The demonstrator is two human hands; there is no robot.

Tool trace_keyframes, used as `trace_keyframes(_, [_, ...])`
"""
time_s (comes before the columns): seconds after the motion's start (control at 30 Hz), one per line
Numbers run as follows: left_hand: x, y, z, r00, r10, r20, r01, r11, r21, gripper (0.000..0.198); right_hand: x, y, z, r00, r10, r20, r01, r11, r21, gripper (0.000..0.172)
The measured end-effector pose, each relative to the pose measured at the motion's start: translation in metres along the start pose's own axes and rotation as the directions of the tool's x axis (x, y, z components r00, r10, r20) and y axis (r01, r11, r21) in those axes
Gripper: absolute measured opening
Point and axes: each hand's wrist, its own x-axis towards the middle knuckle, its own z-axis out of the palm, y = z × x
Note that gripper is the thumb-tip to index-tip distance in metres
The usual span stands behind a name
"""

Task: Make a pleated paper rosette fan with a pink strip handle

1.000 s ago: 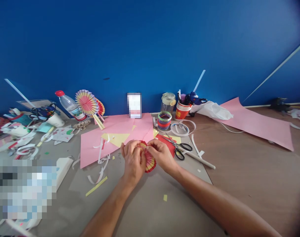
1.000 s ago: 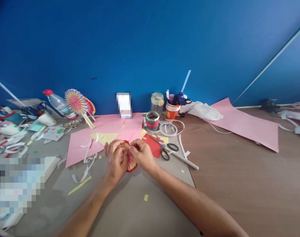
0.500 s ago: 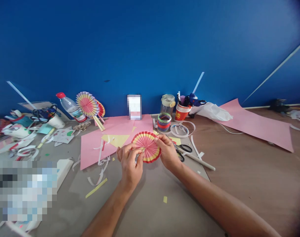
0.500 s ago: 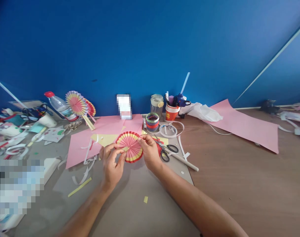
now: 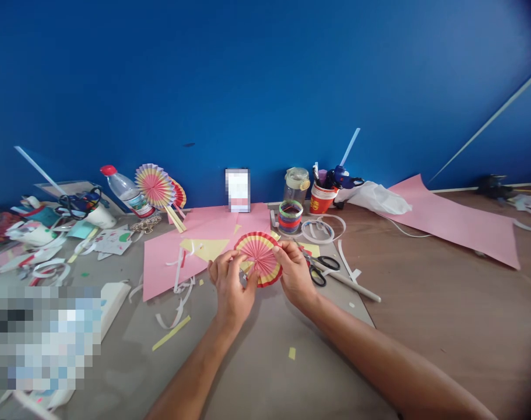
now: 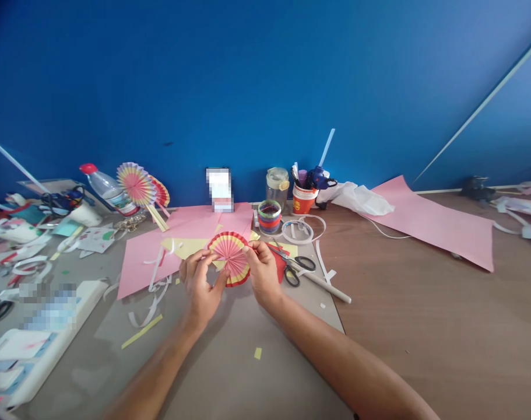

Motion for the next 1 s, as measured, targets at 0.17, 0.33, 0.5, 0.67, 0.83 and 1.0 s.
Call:
trace_keyframes(0.17, [0.0005,0.0007,-0.0002,1.000,-0.012,-0.007,0.012,1.000,0.015,0.035,-0.0022,-0.0020,0.0018,0.999,0.032,0.042,-0.032,0.999,0.009,0.026])
trace_keyframes(0.33, [0.0013,-0.0013,0.0014,1.000,-0.028,-0.007,0.029,0.999,0.034,0.024,-0.0038,-0.0026,0.0035,0.996,0.049,0.076,-0.056,0.994,0.094,0.023])
trace_keyframes(0.5, [0.0016,-0.0032,0.0030,0.999,-0.034,-0.033,0.035,0.999,0.041,0.017,-0.0035,0.0037,0.0031,0.995,0.042,0.090,-0.058,0.982,0.180,0.020])
trace_keyframes(0.67, [0.0027,-0.0003,0.0006,0.997,-0.062,-0.041,0.065,0.995,0.072,0.014,-0.0040,0.0047,0.0031,0.992,0.081,0.101,-0.098,0.978,0.184,0.021])
trace_keyframes(0.83, [0.0027,-0.0003,-0.0007,0.991,-0.105,-0.080,0.106,0.994,0.011,0.020,-0.0020,-0.0008,0.0029,0.983,0.148,0.112,-0.173,0.948,0.266,0.020])
trace_keyframes(1.0, [0.0035,-0.0052,-0.0017,0.949,-0.314,-0.024,0.282,0.882,-0.377,0.065,0.0054,-0.0019,-0.0019,0.972,0.214,0.093,-0.232,0.919,0.318,0.020])
